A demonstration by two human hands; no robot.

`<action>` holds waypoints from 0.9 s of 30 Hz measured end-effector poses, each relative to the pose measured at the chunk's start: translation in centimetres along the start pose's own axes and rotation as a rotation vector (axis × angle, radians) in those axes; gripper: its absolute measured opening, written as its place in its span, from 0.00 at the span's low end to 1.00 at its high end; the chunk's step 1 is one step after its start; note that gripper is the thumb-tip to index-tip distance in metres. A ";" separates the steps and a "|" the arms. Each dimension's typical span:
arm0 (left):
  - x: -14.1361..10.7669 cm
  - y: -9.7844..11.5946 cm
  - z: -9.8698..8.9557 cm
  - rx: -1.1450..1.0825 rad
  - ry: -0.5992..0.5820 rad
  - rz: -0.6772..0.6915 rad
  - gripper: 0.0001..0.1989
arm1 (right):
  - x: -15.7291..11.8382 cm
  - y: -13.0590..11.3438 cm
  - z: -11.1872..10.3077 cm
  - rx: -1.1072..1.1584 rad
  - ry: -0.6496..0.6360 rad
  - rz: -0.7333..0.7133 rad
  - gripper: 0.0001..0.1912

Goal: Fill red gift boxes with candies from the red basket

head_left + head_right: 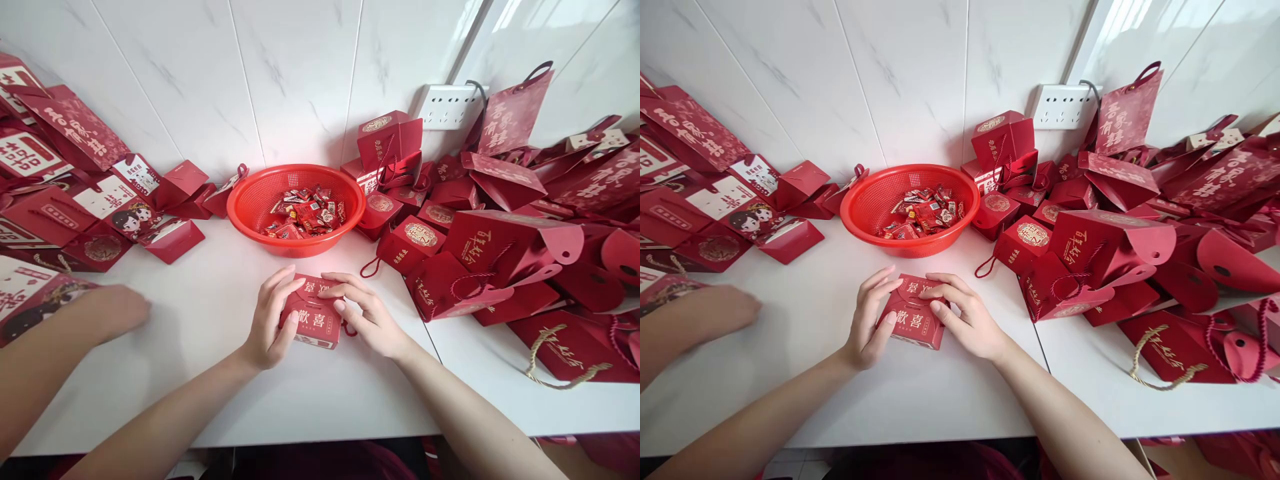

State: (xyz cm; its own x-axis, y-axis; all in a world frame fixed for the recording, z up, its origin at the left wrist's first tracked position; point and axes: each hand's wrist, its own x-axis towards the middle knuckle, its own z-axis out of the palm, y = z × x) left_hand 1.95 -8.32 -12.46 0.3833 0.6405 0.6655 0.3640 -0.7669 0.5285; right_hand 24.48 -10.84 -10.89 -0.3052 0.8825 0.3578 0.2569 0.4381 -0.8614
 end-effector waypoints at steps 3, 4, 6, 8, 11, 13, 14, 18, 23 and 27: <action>0.2 -0.3 -0.3 -0.018 -0.078 0.032 0.25 | 0.2 0.0 0.3 0.012 0.015 0.005 0.11; 0.3 -0.4 -0.4 -0.018 -0.088 0.054 0.25 | 0.3 0.0 0.4 0.023 0.023 0.004 0.11; 0.4 -0.7 -0.5 0.012 -0.093 0.117 0.25 | 0.4 0.2 0.5 0.058 0.031 0.014 0.11; 0.5 -0.9 -0.6 0.053 -0.108 0.200 0.24 | 0.5 0.4 0.5 0.096 0.028 0.037 0.12; 0.5 -1.1 -0.7 0.091 -0.144 0.314 0.24 | 0.6 0.5 0.5 0.133 0.020 0.080 0.12; 0.5 -1.2 -0.8 0.088 -0.143 0.351 0.24 | 0.6 0.4 0.5 0.145 0.017 0.122 0.12; 0.6 -1.3 -0.8 0.086 -0.136 0.359 0.24 | 0.6 0.3 0.5 0.144 0.018 0.140 0.12; 0.8 -1.3 -1.0 0.076 -0.136 0.378 0.23 | 0.5 -0.1 0.3 0.095 0.008 0.103 0.12; 1.2 -0.8 -1.1 0.083 -0.160 0.351 0.21 | 0.1 -0.5 -0.1 -0.051 0.064 0.030 0.11; 1.4 -0.2 -1.0 0.144 -0.182 0.359 0.22 | -0.1 -0.5 0.0 -0.126 0.164 -0.020 0.12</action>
State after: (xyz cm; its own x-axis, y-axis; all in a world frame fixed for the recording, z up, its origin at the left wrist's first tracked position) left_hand 1.55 -7.29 -11.05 0.6460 0.3404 0.6833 0.2900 -0.9374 0.1928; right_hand 24.35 -11.21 -10.50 -0.1607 0.8851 0.4368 0.3678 0.4644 -0.8057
